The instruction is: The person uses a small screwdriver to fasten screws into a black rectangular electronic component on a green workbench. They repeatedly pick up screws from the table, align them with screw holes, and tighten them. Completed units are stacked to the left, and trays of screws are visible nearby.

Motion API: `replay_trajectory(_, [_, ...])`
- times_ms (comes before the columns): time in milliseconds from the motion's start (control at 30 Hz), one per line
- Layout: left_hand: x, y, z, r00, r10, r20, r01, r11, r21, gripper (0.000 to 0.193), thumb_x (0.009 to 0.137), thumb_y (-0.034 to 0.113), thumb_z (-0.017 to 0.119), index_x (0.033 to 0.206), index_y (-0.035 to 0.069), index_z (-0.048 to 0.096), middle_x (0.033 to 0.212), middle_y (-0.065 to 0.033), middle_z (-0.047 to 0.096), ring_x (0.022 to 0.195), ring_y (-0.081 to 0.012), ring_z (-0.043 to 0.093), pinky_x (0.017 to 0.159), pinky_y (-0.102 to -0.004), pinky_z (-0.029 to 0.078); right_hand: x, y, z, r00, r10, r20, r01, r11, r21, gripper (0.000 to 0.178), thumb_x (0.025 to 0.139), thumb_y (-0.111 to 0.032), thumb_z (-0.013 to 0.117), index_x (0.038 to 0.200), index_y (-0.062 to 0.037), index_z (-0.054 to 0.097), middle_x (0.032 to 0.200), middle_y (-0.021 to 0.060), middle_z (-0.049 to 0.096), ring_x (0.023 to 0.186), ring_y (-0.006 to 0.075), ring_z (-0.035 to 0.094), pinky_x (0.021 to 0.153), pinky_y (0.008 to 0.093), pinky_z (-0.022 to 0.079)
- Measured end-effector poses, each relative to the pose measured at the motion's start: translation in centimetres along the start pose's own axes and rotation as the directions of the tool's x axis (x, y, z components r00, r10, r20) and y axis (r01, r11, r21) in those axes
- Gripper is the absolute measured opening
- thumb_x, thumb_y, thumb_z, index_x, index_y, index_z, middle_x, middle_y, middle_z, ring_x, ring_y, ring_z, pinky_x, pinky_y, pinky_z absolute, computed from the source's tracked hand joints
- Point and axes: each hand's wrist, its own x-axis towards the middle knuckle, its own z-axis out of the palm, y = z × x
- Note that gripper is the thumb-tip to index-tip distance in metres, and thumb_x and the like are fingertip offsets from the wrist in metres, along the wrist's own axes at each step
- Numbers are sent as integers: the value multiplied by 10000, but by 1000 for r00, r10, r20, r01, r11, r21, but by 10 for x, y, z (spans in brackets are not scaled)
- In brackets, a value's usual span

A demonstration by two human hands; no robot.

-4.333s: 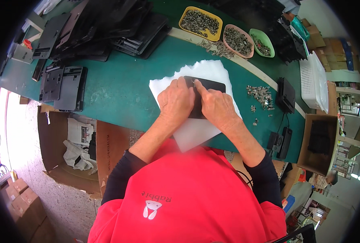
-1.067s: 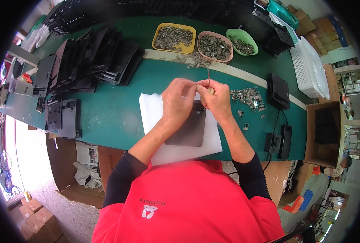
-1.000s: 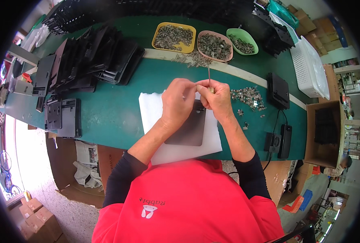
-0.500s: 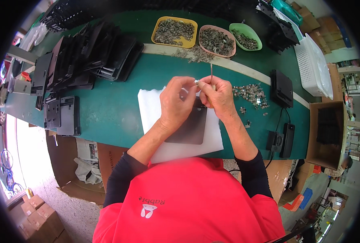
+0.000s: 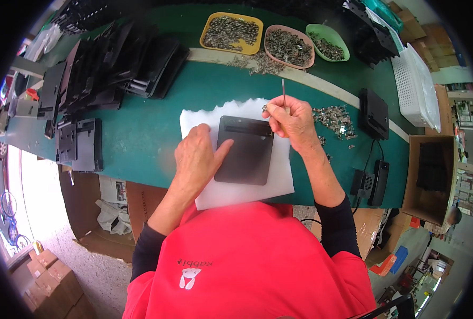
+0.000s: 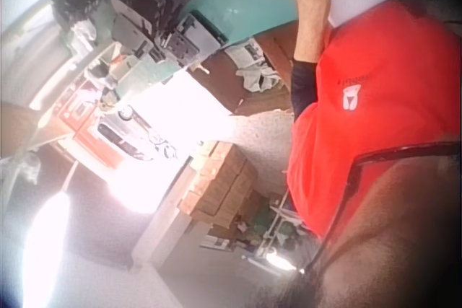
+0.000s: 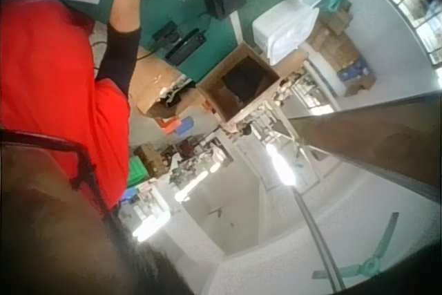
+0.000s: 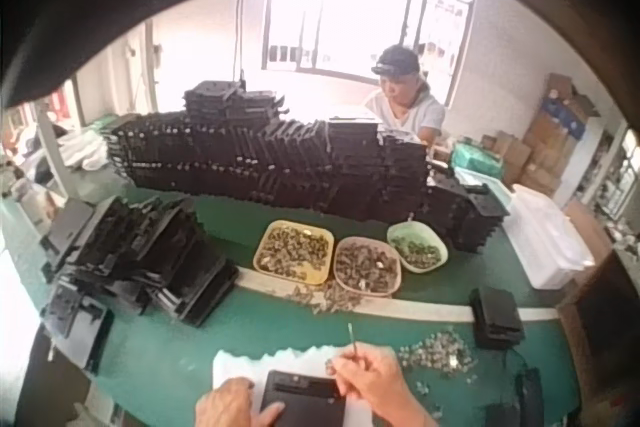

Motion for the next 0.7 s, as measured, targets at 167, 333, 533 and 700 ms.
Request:
replay_trajectory(167, [13, 7, 4, 992, -38, 116, 59, 982, -182, 352, 819, 266, 728, 900, -42, 581, 810, -191, 641, 707, -317, 644, 629, -406, 504, -3, 3, -7, 1000, 30, -8, -30, 994, -103, 107, 915, -94, 630, 891, 9, 639, 779, 97, 670, 473, 47, 503, 373, 180, 336])
replay_trajectory(333, [50, -10, 20, 980, 46, 195, 104, 715, -691, 243, 833, 181, 692, 877, -32, 585, 769, -143, 671, 698, -225, 656, 634, -347, 504, -10, -12, -11, 995, -92, 27, 94, 890, -447, 129, 920, -119, 624, 869, -3, 648, 767, 36, 654, 513, 29, 486, 440, 188, 370])
replay_trajectory(533, [104, 5, -8, 913, 203, 355, -97, 951, -295, 228, 865, 156, 672, 1032, 3, 642, 808, -115, 690, 725, -169, 648, 647, -330, 504, 4, -5, -18, 889, -386, 246, 449, 631, -633, 74, 887, -56, 645, 871, 14, 627, 808, 37, 637, 649, 92, 545, 584, 243, 441])
replay_trajectory(700, [119, 14, 5, 918, 236, 317, -156, 954, -257, 292, 853, 190, 667, 1085, 12, 678, 908, -183, 683, 870, -312, 661, 782, -408, 507, 13, 14, -25, 831, -446, 334, 549, 559, -621, 54, 862, -11, 655, 894, 20, 624, 884, 90, 644, 732, 177, 599, 636, 282, 478])
